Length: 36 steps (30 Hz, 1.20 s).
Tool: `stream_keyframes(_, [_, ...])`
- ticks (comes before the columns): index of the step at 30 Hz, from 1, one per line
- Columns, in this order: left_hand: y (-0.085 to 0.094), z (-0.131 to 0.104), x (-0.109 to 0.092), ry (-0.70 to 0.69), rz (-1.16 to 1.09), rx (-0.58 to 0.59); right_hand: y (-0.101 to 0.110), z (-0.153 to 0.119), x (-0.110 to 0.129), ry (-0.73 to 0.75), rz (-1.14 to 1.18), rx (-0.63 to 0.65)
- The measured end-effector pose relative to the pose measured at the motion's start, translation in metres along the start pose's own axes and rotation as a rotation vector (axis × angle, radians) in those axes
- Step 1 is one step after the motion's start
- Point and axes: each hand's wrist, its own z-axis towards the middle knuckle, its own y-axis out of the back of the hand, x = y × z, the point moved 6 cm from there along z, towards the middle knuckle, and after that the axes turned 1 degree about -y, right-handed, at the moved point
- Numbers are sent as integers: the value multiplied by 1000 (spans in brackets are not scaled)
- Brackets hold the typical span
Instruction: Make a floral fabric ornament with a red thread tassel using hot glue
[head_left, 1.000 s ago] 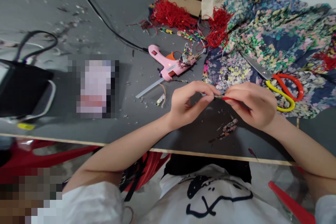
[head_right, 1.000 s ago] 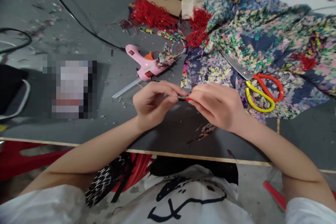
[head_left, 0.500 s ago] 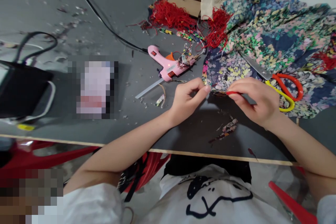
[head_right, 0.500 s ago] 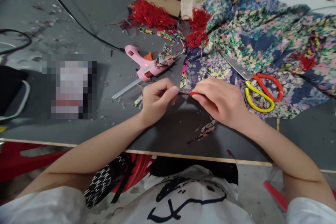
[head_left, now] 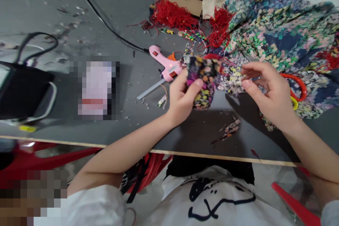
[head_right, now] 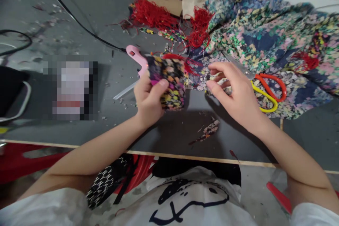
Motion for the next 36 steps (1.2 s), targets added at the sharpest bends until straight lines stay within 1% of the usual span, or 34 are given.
stream_keyframes(1, [5, 0, 5, -5, 16, -71, -1, -4, -1, 30, -76, 34])
stream_keyframes(2, [8, 0, 9, -17, 26, -110, -6, -9, -2, 71, -146, 98])
stream_keyframes(3, [8, 0, 11, -28, 30, -117, -15, -16, -4, 127, -203, 215])
stream_keyframes(4, [8, 0, 12, -39, 28, -105, -23, -24, -5, 187, -255, 296])
stream_keyframes(5, [6, 0, 12, -49, 25, -83, -29, -32, -7, 228, -325, 349])
stream_keyframes(7, [2, -2, 10, -61, 20, -31, -36, -43, -9, 299, -445, 383])
stream_keyframes(9, [-1, -3, 7, -64, 17, 10, -40, -50, -9, 336, -493, 420])
stream_keyframes(11, [-2, -3, 4, -61, 16, 35, -39, -51, -9, 317, -490, 474])
stream_keyframes(12, [-3, -3, 3, -64, 19, 43, -39, -50, -10, 278, -473, 506])
stream_keyframes(15, [-3, -2, -1, -87, 45, 82, -37, -46, -18, 103, -303, 602])
stream_keyframes(17, [-5, -3, -6, -107, 64, 127, -34, -43, -22, 17, -184, 572])
stream_keyframes(19, [-8, -4, -10, -118, 79, 174, -32, -41, -25, -1, -189, 484])
stream_keyframes(21, [-10, -4, -12, -116, 85, 209, -33, -43, -23, 39, -303, 426])
stream_keyframes(24, [-13, -4, -12, -102, 86, 227, -39, -50, -16, 137, -484, 372])
stream_keyframes(26, [-13, -4, -12, -105, 82, 229, -43, -53, -13, 159, -569, 323])
stream_keyframes(27, [-14, -4, -13, -110, 81, 233, -44, -54, -12, 155, -597, 322])
stream_keyframes(29, [-15, -4, -14, -130, 80, 247, -48, -55, -14, 126, -616, 364])
stream_keyframes(31, [-16, -5, -16, -164, 92, 262, -50, -54, -17, 86, -574, 427])
stream_keyframes(34, [-17, -6, -19, -217, 119, 276, -49, -51, -21, -11, -394, 526])
stream_keyframes(36, [-18, -6, -19, -221, 126, 288, -48, -49, -23, -85, -248, 581])
